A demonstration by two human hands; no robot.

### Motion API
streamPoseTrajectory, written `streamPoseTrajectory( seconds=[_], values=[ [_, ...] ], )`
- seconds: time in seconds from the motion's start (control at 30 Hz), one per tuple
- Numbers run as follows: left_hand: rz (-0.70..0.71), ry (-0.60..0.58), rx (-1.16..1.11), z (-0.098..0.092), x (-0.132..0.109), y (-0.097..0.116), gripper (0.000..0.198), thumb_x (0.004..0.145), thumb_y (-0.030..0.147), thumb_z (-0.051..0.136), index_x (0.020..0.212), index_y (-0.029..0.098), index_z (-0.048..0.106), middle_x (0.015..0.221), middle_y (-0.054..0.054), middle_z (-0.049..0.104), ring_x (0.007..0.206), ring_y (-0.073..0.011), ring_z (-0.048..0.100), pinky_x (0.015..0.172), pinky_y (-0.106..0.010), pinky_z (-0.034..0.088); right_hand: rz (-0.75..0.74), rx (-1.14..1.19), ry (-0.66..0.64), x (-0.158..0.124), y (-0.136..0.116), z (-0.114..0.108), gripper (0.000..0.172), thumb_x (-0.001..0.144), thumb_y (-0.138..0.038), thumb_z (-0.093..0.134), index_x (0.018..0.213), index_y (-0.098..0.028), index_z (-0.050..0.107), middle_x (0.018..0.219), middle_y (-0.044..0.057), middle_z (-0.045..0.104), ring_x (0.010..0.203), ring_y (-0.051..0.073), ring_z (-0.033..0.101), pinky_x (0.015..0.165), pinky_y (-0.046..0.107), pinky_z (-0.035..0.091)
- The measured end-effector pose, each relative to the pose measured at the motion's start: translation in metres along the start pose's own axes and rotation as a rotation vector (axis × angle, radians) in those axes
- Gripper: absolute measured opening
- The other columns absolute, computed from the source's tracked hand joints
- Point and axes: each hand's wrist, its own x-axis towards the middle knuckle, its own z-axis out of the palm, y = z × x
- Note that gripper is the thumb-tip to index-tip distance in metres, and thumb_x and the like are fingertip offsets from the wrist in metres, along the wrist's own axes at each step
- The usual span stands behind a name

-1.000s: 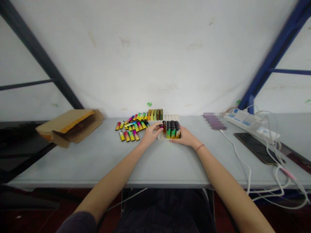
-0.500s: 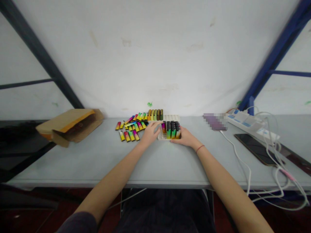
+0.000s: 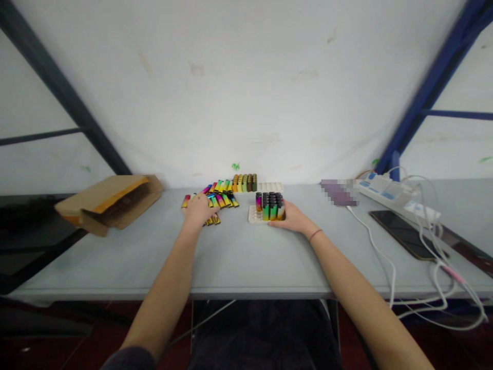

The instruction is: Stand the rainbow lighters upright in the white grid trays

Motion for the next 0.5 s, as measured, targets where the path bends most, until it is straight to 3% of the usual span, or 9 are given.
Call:
streamPoseTrajectory(
  seconds=[0.13,0.27,0.43,0.5],
  values=[
    [-0.054,-0.211,0.075,-0.006,0.014,-0.021,0.042,0.072,0.055,0.084,0.085,0.017,0.073,0.105,-0.023,0.076,0.116,-0.0494,0.064,0.096,-0.069,0.046,0.004,0.006,0.013,0.0,0.001,0.001,0.069,0.068,-0.052,0.089,0.126,-0.024,0.066,0.129,0.012,0.074,0.117,0.039,0.07,0.111,0.056,0.053],
    [-0.02,-0.308,0.113,-0.003,0.016,-0.017,0.045,0.066,0.062,0.085,0.071,0.021,0.069,0.094,-0.019,0.077,0.113,-0.0464,0.067,0.096,-0.062,0.048,0.002,0.022,0.008,0.0,0.002,0.002,0.066,0.069,-0.053,0.088,0.124,-0.024,0.066,0.128,0.011,0.074,0.116,0.038,0.07,0.11,0.056,0.053],
    [0.056,-0.349,0.072,0.005,0.012,-0.007,0.041,0.06,0.056,0.089,0.068,0.021,0.068,0.08,-0.013,0.076,0.105,-0.0407,0.071,0.094,-0.049,0.05,0.015,0.0,0.007,0.0,0.004,0.001,0.069,0.069,-0.052,0.089,0.127,-0.024,0.065,0.131,0.011,0.074,0.119,0.037,0.069,0.112,0.055,0.053],
    [0.11,-0.348,-0.052,0.008,0.007,-0.002,0.034,0.059,0.046,0.089,0.064,0.021,0.066,0.072,-0.01,0.075,0.099,-0.0383,0.072,0.093,-0.046,0.05,0.018,-0.015,0.009,0.0,0.004,0.001,0.069,0.069,-0.053,0.089,0.126,-0.023,0.066,0.132,0.012,0.073,0.119,0.038,0.069,0.111,0.055,0.053]
  ],
)
